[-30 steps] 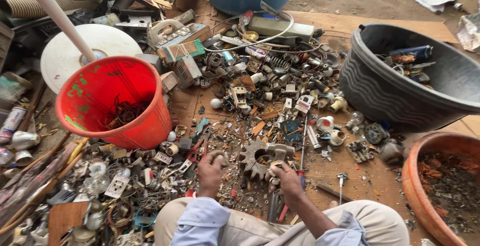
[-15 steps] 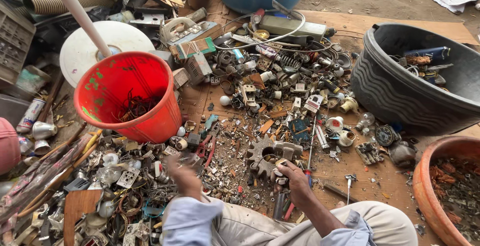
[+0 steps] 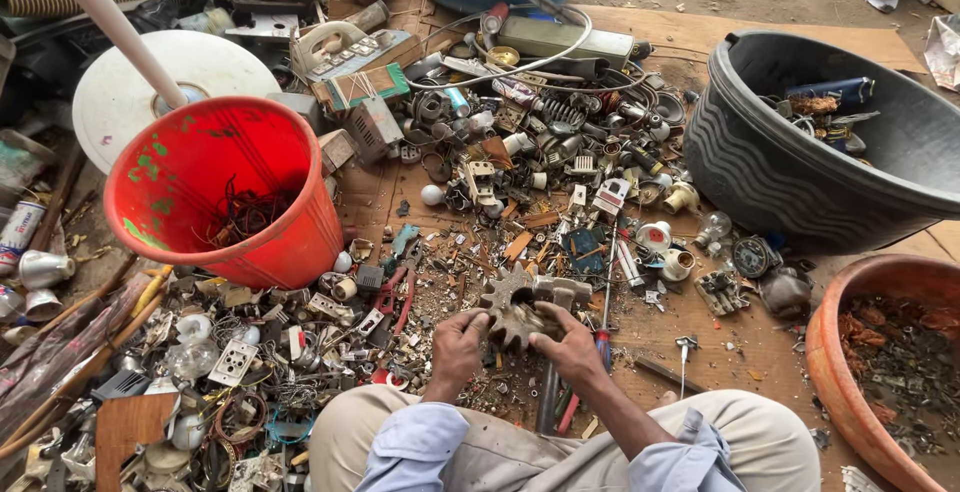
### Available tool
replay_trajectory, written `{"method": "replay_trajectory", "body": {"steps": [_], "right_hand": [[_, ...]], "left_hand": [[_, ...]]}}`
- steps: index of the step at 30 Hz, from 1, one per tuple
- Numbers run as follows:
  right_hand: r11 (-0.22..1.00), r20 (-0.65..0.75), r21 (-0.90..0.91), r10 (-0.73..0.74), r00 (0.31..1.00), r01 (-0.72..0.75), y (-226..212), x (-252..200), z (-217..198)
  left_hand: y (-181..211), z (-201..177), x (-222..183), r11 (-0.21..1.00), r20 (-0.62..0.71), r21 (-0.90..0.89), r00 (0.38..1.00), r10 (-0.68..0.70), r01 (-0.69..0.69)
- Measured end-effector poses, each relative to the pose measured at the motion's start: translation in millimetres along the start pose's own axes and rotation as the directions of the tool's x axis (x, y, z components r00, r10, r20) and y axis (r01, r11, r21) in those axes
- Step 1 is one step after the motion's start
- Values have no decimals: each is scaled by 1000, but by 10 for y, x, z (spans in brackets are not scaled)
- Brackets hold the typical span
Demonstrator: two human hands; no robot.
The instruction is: The person sits on the ground and uses a hammer to break apart a wooden-framed electronic device, separating the internal components from the casing. They then pick up a metal gear and repeatedly strike it with the hammer to deform it.
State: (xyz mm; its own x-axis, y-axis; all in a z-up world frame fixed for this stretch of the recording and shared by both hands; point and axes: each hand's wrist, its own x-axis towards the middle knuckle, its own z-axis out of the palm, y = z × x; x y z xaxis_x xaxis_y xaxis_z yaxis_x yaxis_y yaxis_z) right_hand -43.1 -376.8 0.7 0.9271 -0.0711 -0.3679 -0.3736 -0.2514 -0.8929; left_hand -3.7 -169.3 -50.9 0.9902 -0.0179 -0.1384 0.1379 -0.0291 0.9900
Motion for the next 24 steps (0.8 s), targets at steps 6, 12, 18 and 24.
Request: {"method": "replay_trajectory", "body": {"steps": [6, 12, 18, 24], "right_hand": [[935, -115, -97, -350, 930, 340, 253, 166, 7], [913, -203, -9, 398, 895, -408, 291, 121, 14], [848, -24, 386, 402, 915, -363, 576, 235, 128], [995, -142, -92, 11, 990, -25, 292, -133, 17]], "left_hand": [[-148, 3, 159, 870, -174, 453, 976, -128, 195], [-300, 51, 207, 854, -171, 481, 976, -132, 199], [-335, 76, 287, 757, -139, 582, 954, -267, 296], [-513, 94, 446, 786, -141, 584, 979, -147, 203]]}}
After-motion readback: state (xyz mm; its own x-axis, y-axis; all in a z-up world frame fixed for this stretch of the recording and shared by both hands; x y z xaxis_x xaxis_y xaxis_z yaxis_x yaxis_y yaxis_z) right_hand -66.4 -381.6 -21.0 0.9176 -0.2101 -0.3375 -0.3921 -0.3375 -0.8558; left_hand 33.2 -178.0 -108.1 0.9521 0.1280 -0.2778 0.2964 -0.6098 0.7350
